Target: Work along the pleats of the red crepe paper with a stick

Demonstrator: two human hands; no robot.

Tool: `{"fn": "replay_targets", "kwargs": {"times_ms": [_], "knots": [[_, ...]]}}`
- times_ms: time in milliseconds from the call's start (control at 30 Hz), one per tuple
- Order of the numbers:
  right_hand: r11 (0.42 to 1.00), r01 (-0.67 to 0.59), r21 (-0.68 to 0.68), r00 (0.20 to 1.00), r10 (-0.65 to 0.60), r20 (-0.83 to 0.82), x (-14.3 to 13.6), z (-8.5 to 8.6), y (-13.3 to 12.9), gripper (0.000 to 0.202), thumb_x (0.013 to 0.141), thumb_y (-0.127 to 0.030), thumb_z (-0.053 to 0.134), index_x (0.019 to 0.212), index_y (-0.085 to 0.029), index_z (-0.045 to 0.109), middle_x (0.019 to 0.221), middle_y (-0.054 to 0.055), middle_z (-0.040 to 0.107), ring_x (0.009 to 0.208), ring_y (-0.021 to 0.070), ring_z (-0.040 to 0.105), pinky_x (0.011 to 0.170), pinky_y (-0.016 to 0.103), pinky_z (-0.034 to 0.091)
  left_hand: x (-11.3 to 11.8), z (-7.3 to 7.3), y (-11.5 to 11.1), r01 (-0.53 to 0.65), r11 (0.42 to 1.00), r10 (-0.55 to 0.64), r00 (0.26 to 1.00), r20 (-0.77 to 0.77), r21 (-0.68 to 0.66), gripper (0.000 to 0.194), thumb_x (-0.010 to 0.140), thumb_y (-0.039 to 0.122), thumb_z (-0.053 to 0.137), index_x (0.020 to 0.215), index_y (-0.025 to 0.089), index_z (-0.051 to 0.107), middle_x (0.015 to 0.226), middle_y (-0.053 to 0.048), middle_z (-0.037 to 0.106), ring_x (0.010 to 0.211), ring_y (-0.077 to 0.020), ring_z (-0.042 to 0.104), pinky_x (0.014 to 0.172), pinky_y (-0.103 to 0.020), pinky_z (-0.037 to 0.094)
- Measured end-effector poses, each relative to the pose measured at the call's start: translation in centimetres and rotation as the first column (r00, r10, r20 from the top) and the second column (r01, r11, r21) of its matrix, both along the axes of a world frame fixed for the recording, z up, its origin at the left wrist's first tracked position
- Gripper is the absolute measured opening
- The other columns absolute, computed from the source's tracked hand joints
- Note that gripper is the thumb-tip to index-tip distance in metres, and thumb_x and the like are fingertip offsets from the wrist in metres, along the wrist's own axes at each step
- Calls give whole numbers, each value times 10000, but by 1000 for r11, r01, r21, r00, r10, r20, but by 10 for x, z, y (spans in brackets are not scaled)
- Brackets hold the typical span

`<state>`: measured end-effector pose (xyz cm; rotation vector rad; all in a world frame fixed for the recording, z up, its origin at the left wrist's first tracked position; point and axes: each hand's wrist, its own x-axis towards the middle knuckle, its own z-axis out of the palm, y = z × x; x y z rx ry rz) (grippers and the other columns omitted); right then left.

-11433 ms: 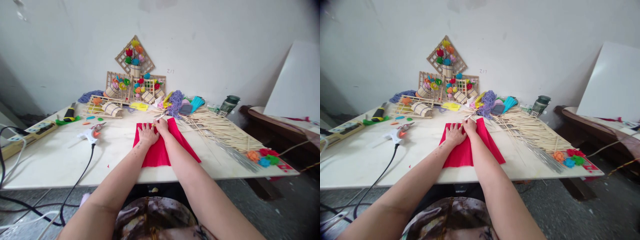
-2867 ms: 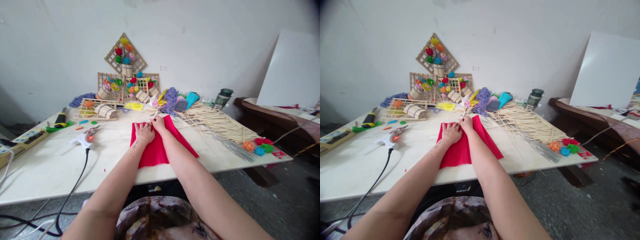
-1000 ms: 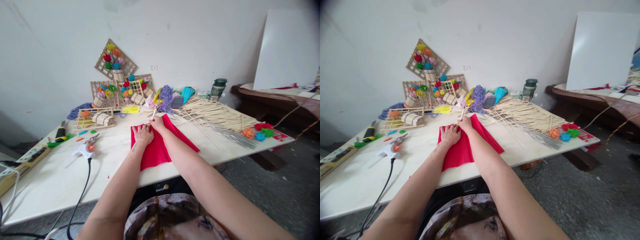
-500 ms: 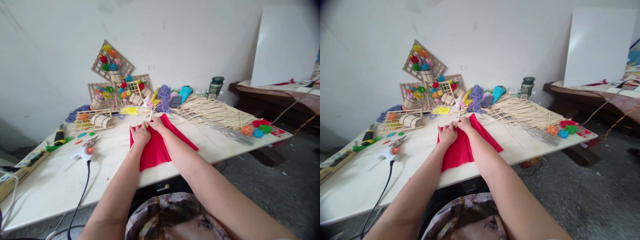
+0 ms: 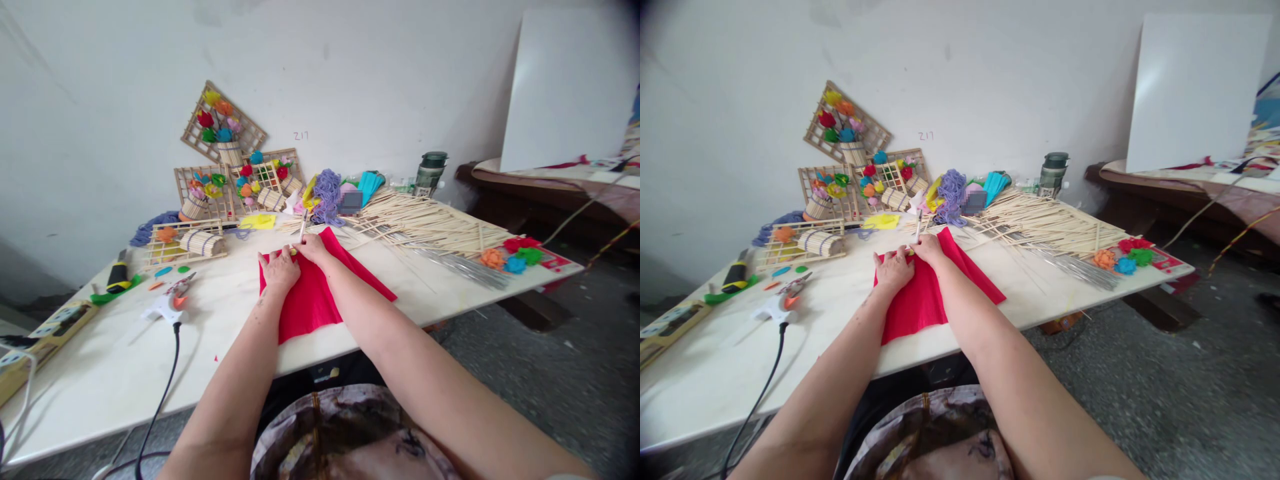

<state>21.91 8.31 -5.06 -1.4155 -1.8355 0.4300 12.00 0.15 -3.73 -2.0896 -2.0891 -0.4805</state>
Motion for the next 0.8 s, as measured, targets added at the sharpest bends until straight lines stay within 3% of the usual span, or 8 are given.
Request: {"fn": "replay_targets", "kwargs": {"times_ms": [533, 800], "knots": [[999, 38, 16, 999, -37, -20, 1, -3, 5, 203, 727, -302, 588, 806, -144, 688, 821, 68, 686, 753, 151, 607, 694, 215, 434, 0, 2, -1, 0, 1000, 0, 1000, -19, -10, 453, 769, 313, 396, 1195, 168, 452, 1094, -123, 608, 1131, -272, 444, 1028, -568, 73], [1000, -2, 11, 1000, 2, -10, 0, 0, -1, 213, 724, -321, 590, 799, -152, 695, 800, 59, 687, 756, 154, 606, 690, 215, 436, 1, 1, -2, -7, 1000, 7, 999, -33, -10, 431, 773, 312, 387, 1177, 178, 456, 1074, -125, 611, 1129, -269, 446, 1028, -554, 80]]}}
